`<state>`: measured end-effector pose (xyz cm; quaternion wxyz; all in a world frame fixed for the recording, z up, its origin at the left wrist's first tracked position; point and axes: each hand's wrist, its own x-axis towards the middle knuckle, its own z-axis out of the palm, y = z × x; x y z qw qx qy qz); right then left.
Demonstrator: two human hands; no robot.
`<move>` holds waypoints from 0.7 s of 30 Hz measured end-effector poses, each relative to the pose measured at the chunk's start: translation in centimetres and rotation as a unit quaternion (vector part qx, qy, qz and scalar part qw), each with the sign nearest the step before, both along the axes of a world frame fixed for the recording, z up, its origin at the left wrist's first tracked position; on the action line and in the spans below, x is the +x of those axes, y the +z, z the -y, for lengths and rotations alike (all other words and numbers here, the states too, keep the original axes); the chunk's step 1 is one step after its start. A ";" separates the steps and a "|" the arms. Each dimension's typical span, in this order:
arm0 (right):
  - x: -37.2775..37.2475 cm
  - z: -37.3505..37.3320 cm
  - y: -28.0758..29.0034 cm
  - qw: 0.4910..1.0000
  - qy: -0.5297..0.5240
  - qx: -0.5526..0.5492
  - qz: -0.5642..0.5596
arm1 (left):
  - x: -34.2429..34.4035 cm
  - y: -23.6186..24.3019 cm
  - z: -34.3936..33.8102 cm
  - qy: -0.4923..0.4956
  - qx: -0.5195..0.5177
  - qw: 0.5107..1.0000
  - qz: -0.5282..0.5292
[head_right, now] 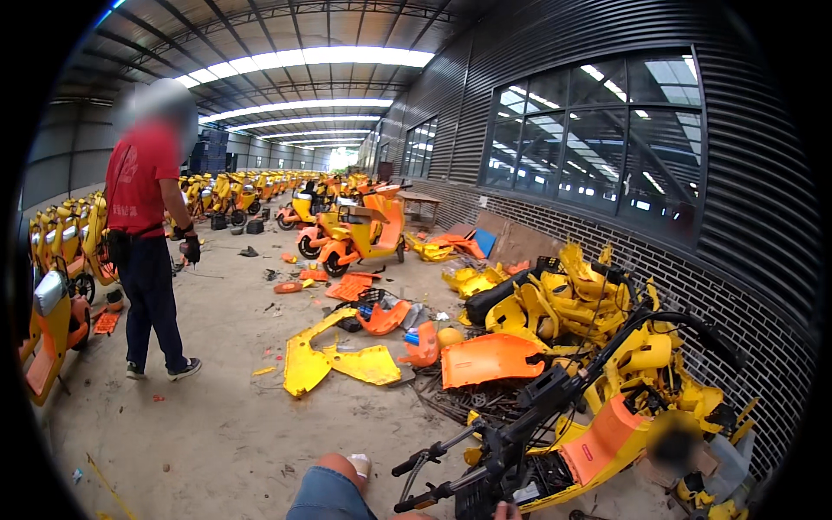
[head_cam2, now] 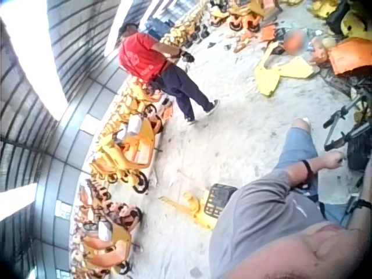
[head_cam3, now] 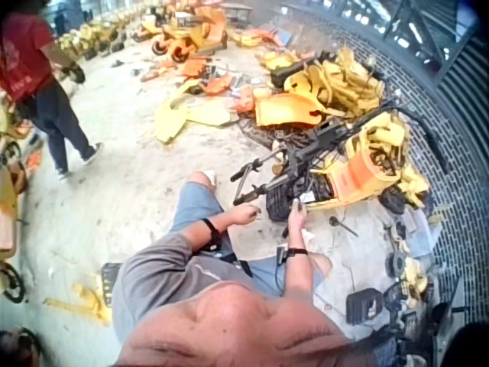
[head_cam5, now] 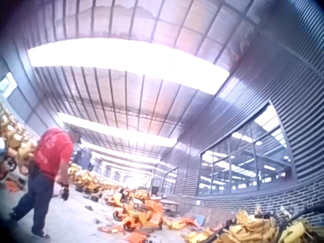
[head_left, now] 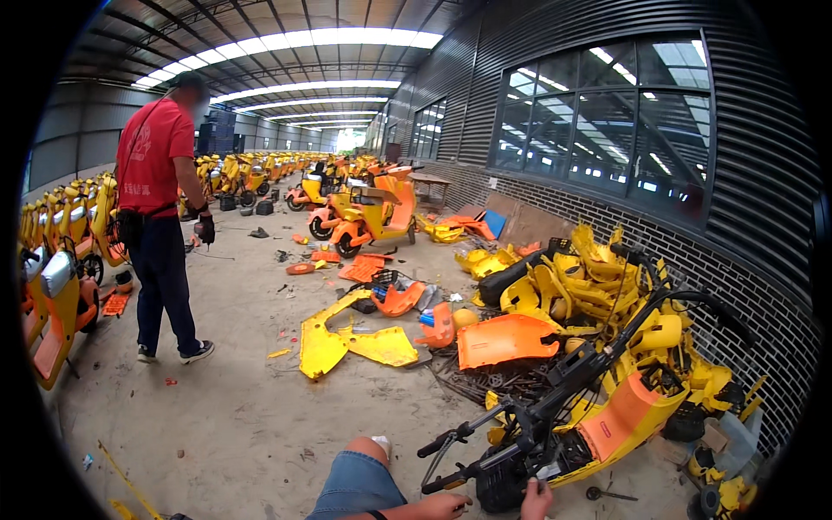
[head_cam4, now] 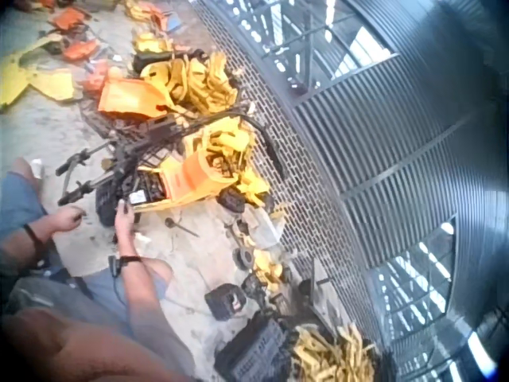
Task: The person uses a screwdriver to tighten components on a scooter front fork and handles wires and a small chain by hand while surrounded by plastic panels on the workshop floor.
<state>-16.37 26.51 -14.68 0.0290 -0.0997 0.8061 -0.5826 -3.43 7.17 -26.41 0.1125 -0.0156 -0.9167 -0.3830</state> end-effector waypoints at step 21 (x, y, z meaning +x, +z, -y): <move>10.1 3.8 0.6 0.924 0.232 -0.059 0.299 | 6.5 5.5 -1.9 0.123 0.272 0.946 -0.127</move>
